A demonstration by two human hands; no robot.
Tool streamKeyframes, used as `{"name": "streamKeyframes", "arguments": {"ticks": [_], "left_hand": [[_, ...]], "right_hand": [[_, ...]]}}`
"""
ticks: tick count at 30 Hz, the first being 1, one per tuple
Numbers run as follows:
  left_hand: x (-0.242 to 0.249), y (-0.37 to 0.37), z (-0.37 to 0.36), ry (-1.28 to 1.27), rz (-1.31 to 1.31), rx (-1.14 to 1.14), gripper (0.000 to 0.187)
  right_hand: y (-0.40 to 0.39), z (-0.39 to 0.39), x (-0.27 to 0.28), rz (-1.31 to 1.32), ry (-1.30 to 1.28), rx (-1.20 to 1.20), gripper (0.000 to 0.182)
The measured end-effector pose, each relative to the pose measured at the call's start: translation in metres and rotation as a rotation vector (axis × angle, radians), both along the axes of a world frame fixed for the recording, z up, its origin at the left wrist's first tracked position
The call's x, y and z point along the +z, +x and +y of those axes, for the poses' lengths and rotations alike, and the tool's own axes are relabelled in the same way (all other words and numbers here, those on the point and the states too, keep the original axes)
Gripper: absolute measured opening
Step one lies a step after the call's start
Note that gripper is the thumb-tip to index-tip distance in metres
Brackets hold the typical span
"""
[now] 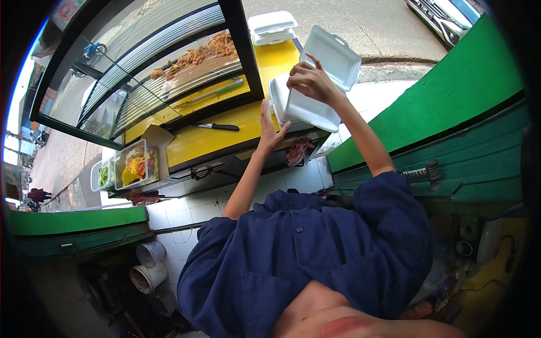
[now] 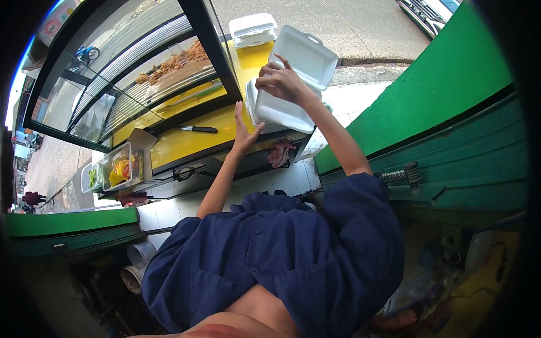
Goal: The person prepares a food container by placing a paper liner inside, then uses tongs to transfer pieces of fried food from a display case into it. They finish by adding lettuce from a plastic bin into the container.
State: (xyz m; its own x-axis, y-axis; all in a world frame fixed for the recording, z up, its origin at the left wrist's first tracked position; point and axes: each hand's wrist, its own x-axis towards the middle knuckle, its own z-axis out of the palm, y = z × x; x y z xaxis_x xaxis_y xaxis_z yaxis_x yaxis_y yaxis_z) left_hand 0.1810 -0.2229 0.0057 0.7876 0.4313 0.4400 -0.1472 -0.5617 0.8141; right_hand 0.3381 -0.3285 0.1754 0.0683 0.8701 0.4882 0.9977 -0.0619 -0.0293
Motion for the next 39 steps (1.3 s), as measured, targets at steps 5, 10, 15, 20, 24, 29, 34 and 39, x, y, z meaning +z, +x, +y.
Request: {"name": "streamKeyframes", "arguments": {"ticks": [5,10,15,20,24,29,34,39], "left_hand": [[0.070,-0.025,0.010,-0.761,-0.108,-0.320,0.101],[0.102,-0.038,-0.003,-0.636,0.033,-0.430,0.100],[0.089,-0.080,-0.002,-0.636,0.038,-0.238,0.076],[0.088,-0.136,-0.009,-0.771,0.039,-0.093,0.068],[0.071,-0.169,-0.010,-0.448,0.151,0.142,0.076],[0.066,-0.216,0.025,-0.724,-0.125,0.404,0.079],[0.034,-0.296,0.079,-0.710,-0.084,0.773,0.054],[0.045,-0.372,0.147,-0.621,-0.159,1.049,0.064]], "right_hand": [[-0.029,0.000,-0.009,0.057,-0.117,0.080,0.006],[-0.061,0.001,-0.004,0.122,-0.183,0.186,0.026],[-0.078,-0.035,0.020,0.264,0.204,-0.183,0.040],[-0.081,-0.056,-0.036,0.921,0.315,-0.305,0.059],[-0.103,-0.031,-0.080,1.552,0.121,0.024,0.046],[-0.147,0.028,-0.130,1.704,-0.151,0.078,0.055],[-0.192,0.120,-0.134,1.629,-0.379,0.308,0.047],[-0.221,0.245,-0.162,1.265,-0.268,0.230,0.041]]}}
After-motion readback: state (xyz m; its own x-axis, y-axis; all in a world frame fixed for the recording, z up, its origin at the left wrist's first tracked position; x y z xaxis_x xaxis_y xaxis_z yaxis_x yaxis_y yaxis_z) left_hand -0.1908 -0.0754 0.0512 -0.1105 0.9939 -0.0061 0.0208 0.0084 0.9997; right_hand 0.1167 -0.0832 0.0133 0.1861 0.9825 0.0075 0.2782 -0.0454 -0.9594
